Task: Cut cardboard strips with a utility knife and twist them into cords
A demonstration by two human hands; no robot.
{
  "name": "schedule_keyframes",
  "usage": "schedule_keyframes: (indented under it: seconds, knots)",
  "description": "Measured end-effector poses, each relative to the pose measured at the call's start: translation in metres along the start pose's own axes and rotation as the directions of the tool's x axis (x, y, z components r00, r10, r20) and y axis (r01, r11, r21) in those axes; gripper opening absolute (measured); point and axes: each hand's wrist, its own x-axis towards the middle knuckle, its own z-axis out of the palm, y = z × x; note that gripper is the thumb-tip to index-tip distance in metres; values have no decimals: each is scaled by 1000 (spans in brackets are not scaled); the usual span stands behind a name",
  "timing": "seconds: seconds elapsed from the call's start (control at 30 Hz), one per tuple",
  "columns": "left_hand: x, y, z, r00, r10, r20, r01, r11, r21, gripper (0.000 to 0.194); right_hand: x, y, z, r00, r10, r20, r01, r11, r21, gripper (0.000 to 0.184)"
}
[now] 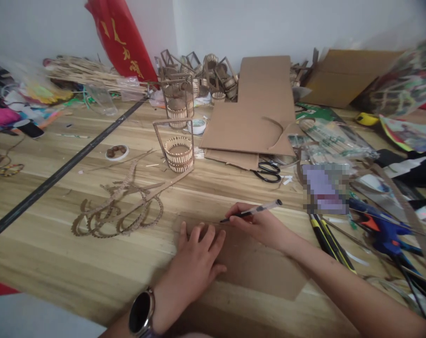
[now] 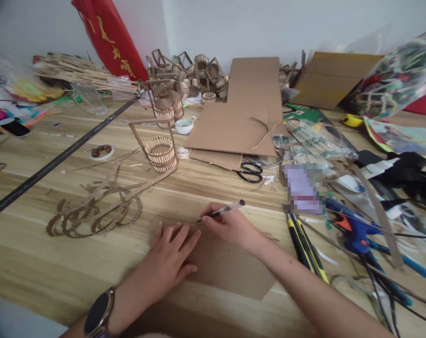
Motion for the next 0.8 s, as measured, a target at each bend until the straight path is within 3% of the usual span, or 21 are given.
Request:
schedule_keyframes:
  seconds: [0.23, 0.37, 0.57, 0.7, 0.8]
  knots:
    - [1, 0, -1, 1000, -8, 13, 8, 1000, 7, 66, 1, 5, 0, 999, 20, 37, -21, 1000, 7, 23]
    - [3, 0, -3, 999, -16, 30, 16, 1000, 1, 66, -8, 6, -13, 998, 47, 33, -47, 999, -8, 24]
    - [2, 0, 0, 1000, -24, 11, 24, 1000, -11, 66, -60, 39, -62, 984, 174, -29, -176, 978, -113, 37]
    - [1, 0, 2, 1000, -22, 19, 22, 1000, -18, 67, -102, 66, -99, 962, 217, -163, -250, 943, -218, 37]
    - [2, 0, 3, 1000, -21, 17, 21, 1000, -15, 67, -116, 63, -102, 963, 164, -213, -228, 918, -326, 32]
